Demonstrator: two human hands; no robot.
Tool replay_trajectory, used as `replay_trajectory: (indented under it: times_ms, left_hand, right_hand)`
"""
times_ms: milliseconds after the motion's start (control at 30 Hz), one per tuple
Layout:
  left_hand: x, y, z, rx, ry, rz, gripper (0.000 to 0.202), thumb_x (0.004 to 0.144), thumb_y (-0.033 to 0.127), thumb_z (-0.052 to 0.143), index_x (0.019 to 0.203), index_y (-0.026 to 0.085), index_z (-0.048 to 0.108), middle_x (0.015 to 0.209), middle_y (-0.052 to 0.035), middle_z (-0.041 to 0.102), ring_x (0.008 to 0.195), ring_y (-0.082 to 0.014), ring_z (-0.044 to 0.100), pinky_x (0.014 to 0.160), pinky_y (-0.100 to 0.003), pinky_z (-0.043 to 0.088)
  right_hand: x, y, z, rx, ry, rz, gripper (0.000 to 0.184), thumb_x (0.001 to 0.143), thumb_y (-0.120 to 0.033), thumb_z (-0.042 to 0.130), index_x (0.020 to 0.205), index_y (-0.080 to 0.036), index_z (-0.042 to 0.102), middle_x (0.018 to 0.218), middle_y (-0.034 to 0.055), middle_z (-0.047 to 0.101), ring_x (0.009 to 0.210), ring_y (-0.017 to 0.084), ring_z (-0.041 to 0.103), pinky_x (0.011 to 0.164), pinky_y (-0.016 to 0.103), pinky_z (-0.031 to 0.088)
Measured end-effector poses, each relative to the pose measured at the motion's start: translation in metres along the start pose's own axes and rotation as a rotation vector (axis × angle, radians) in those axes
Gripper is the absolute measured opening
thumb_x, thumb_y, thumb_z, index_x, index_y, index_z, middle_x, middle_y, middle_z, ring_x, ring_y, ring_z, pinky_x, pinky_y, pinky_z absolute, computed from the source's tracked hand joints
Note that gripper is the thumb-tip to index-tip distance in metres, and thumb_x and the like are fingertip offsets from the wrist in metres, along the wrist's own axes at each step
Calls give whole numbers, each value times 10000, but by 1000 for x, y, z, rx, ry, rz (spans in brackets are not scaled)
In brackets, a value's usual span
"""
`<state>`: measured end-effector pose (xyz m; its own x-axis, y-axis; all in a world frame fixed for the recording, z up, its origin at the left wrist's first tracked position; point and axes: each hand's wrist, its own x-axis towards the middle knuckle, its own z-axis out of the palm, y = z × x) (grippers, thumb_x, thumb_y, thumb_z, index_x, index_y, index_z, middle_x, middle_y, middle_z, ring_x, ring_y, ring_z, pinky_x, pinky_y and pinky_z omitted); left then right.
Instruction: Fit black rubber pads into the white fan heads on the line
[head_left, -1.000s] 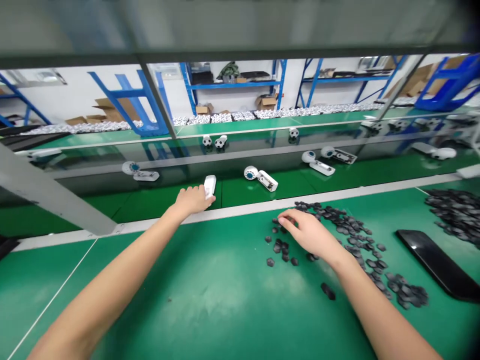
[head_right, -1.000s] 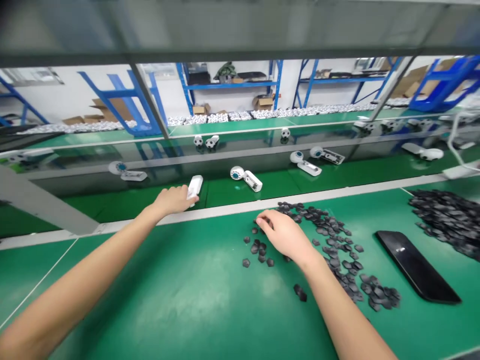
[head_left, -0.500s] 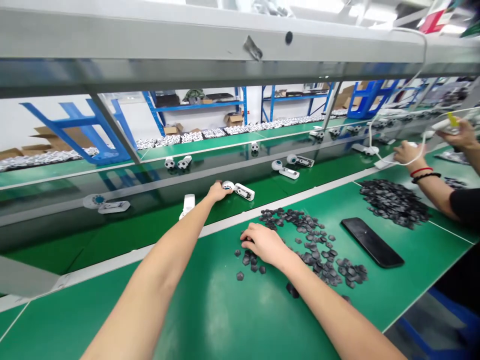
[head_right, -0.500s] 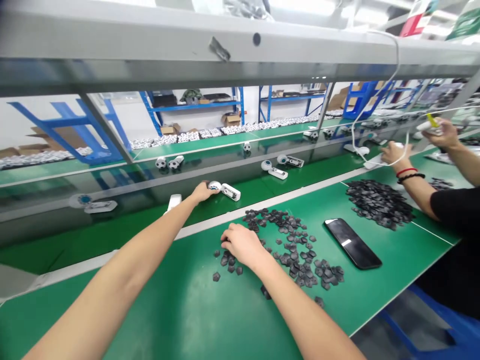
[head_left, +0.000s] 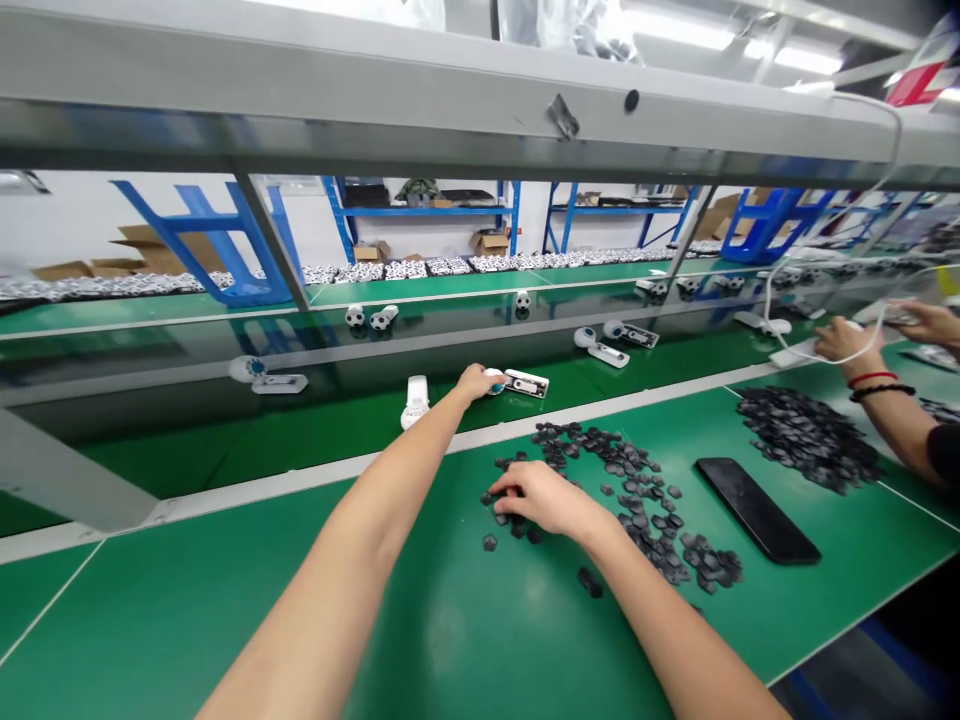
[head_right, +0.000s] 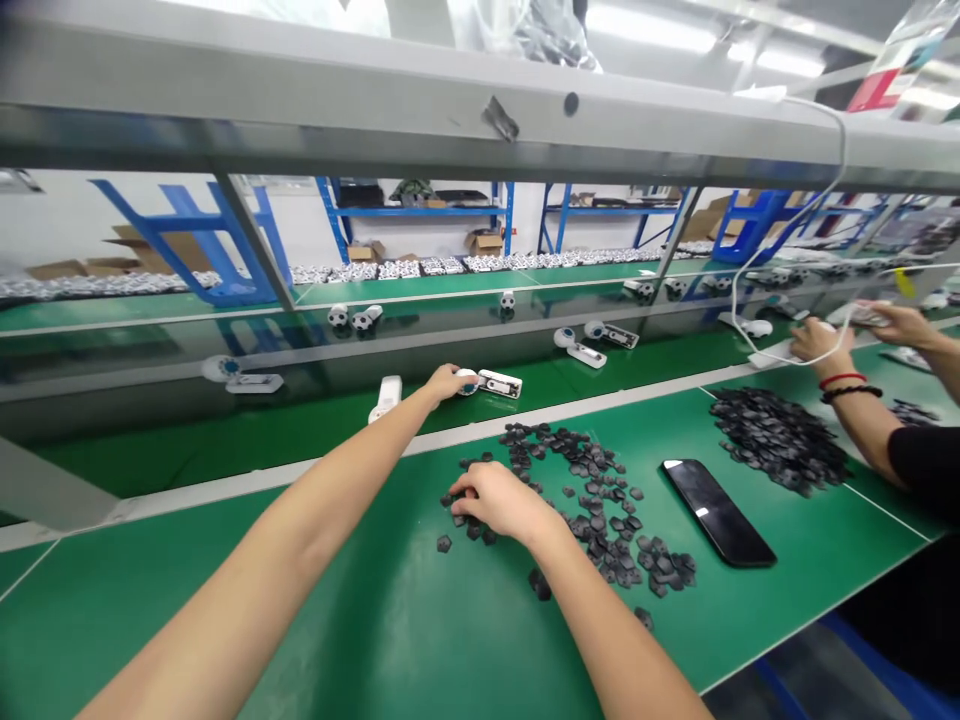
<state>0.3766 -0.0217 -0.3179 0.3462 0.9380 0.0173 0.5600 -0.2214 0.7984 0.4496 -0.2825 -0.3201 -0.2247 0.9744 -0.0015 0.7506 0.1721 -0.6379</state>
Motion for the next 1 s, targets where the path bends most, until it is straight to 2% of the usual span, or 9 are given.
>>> replay_trajectory:
  times_ms: [167,233,333,467,567,667,800,900,1000]
  left_hand:
    - [-22,34,-17,-17,167,187,589,899,370,786,1396,150,559,1350,-161,623,1238,-319,615,1045,-473,517]
    - [-38,47,-37,-14,252,321,770,819,339,849,1468,152,479,1378,-180,590,1331,-345,541,1117,-436,449]
    - [-76,53,-74,15,335,503,679,830,304,818,1430,206,514,1425,-144,497,1378,-327,479,1185,-432,384]
    - [-156,25,-114,273,448,901,468,843,233,783,1273,213,600,1306,-122,441,1256,-289,549,1074,-413,498]
    - [-218,-12,-128,418,348,1045,554,862,178,762,1345,286,511,1266,-114,471,1141,-264,589,932,-413,570]
    - [-260,-39,-134,419,218,1079,648,863,193,792,1394,284,431,1196,-122,543,1011,-248,619,816,-393,586]
    - [-276,-59,-132,230,126,1128,768,799,207,869,1405,290,404,1166,-117,639,1010,-260,664,870,-446,578]
    - [-273,-73,-125,-57,65,979,859,753,265,914,1430,279,386,1194,-122,692,1082,-274,704,957,-465,574]
    - [-269,-85,-121,-149,67,767,782,697,340,952,1328,252,497,1186,-123,732,1072,-280,739,928,-417,592]
  right_hand:
    - [-4,0,-6,-19,-38,4,330,920,-414,744,1186,-225,801,1142,99,689,1085,266,680,870,301,510]
    - [-6,1,-8,-14,-56,-3,377,891,-413,781,1219,-227,784,1180,102,676,1141,282,668,917,316,512]
    - [-8,1,-9,-1,-74,-21,379,892,-384,785,1242,-239,769,1209,96,675,1281,302,610,987,326,501]
    - [-11,-3,-10,-3,-86,-41,358,907,-314,765,1260,-253,759,1234,82,677,1289,293,612,1019,332,502]
    - [-11,-6,-11,-35,-93,-51,260,951,-266,705,1198,-254,785,1219,79,691,1210,278,658,1014,341,511]
    - [-12,-6,-12,-70,-83,-50,221,983,-245,657,1151,-253,800,1178,74,715,1174,268,672,999,341,513]
    - [-13,-5,-12,-121,-100,-41,241,982,-263,671,1198,-247,777,1169,68,717,1036,241,704,937,340,528]
    - [-13,-5,-11,-145,-115,-23,233,981,-267,673,1193,-239,767,1183,70,708,1024,236,703,919,340,532]
    - [-13,-6,-11,-155,-108,-23,214,1000,-261,639,1164,-238,775,1159,71,716,1007,230,704,926,346,533]
